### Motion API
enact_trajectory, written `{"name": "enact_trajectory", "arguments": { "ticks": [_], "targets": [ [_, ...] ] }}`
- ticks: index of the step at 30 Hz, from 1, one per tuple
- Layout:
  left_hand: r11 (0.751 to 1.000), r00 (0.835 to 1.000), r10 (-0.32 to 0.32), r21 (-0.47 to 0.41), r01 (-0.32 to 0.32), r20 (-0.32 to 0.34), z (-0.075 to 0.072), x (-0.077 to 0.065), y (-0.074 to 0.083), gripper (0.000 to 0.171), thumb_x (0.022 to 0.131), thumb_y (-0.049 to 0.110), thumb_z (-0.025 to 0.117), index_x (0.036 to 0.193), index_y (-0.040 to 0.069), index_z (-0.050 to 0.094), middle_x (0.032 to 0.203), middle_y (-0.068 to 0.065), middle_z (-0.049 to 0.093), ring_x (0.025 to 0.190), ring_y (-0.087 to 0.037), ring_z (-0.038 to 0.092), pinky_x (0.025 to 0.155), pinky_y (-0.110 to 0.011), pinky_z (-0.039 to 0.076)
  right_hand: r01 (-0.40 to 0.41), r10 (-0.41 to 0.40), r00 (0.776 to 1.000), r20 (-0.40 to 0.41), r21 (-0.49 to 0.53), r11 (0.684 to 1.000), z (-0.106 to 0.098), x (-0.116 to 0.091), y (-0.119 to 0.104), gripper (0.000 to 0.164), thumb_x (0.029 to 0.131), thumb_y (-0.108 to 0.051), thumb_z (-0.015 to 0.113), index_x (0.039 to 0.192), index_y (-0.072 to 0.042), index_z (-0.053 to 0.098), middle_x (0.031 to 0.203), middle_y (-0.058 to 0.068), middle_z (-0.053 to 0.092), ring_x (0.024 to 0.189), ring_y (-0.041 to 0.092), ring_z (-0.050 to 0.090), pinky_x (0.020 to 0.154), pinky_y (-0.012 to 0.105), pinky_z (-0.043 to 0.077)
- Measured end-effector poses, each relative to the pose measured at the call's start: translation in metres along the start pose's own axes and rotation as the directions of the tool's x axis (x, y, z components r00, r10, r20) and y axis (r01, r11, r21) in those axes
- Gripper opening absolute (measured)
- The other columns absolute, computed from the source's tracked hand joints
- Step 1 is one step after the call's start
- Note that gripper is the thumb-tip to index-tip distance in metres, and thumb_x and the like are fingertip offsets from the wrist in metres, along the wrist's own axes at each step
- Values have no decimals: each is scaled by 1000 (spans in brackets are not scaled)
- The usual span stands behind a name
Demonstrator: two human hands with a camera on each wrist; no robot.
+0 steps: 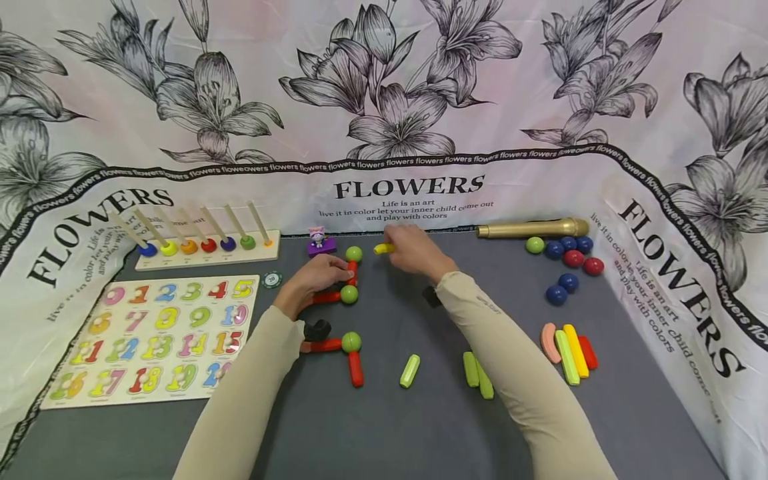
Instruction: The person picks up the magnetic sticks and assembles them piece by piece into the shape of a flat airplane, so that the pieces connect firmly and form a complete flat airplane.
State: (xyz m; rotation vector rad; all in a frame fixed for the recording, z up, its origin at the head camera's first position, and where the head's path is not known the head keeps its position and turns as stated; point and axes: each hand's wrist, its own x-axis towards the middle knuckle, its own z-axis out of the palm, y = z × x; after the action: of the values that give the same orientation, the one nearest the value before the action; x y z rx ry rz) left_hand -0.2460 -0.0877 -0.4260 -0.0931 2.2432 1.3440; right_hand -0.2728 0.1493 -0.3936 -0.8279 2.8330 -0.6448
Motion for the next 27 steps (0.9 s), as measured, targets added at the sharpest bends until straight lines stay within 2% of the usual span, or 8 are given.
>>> {"name": "enact_trajectory", "arguments": {
  "ticks": [3, 6, 15, 19, 22, 24, 27],
  "targets": [
    [1000, 1000, -12, 2, 12, 4, 5, 0, 1, 41, 106, 18, 68, 141, -3, 64, 142, -18, 60, 124, -32, 54, 113, -47, 42, -6, 5, 1000, -14, -41, 999, 7, 19, 0, 32, 81, 11, 62, 111, 3, 69, 111, 19, 74, 104, 40, 66, 104, 54, 45],
    [1000, 1000, -15, 4, 15, 7, 8, 0, 1, 41, 106, 19, 68, 140, -3, 64, 139, -17, 61, 119, -31, 55, 111, -46, 43, -20, 18, 999, -28, -61, 998, 13, 30, 1, 33, 82, 13, 62, 112, 3, 71, 113, 19, 74, 107, 40, 67, 107, 55, 41],
    [1000, 1000, -6, -3, 6, -1, 6, 0, 1, 37, 106, 19, 69, 136, -2, 64, 136, -17, 63, 118, -31, 56, 112, -46, 44, 28, -29, 996, -88, -2, 1000, 29, 48, 2, 29, 84, 12, 60, 109, 1, 72, 111, 19, 74, 105, 39, 67, 105, 54, 44],
    [998, 999, 43, 39, -42, -20, 4, -1, -1, 39, 105, 21, 70, 136, -2, 65, 135, -18, 63, 119, -33, 57, 112, -47, 45, 5, -2, 996, -88, 35, 999, 32, 52, 2, 28, 86, 11, 62, 109, 1, 74, 110, 20, 74, 106, 39, 66, 102, 54, 44],
    [989, 995, 98, 117, -94, -26, 1, -4, -6, 42, 106, 23, 70, 138, -4, 65, 130, -18, 65, 113, -31, 60, 107, -46, 48, -4, 8, 997, -76, 52, 999, 36, 55, 3, 29, 88, 11, 62, 111, 1, 76, 110, 19, 75, 106, 38, 67, 101, 52, 47],
    [977, 990, 140, 166, -136, -12, -2, -9, -12, 42, 106, 24, 69, 137, -4, 66, 124, -16, 67, 107, -29, 61, 101, -43, 51, -8, 13, 998, -67, 68, 998, 38, 56, 4, 30, 87, 11, 61, 112, 2, 76, 110, 19, 75, 105, 38, 67, 99, 52, 49],
    [942, 974, 224, 248, -226, 36, -9, -20, -23, 37, 107, 24, 68, 132, -3, 67, 113, -13, 69, 98, -26, 62, 91, -40, 52, -23, 27, 998, -52, 90, 996, 42, 57, 6, 32, 88, 11, 60, 114, 3, 75, 111, 20, 74, 104, 38, 66, 97, 51, 50]
  ]
}}
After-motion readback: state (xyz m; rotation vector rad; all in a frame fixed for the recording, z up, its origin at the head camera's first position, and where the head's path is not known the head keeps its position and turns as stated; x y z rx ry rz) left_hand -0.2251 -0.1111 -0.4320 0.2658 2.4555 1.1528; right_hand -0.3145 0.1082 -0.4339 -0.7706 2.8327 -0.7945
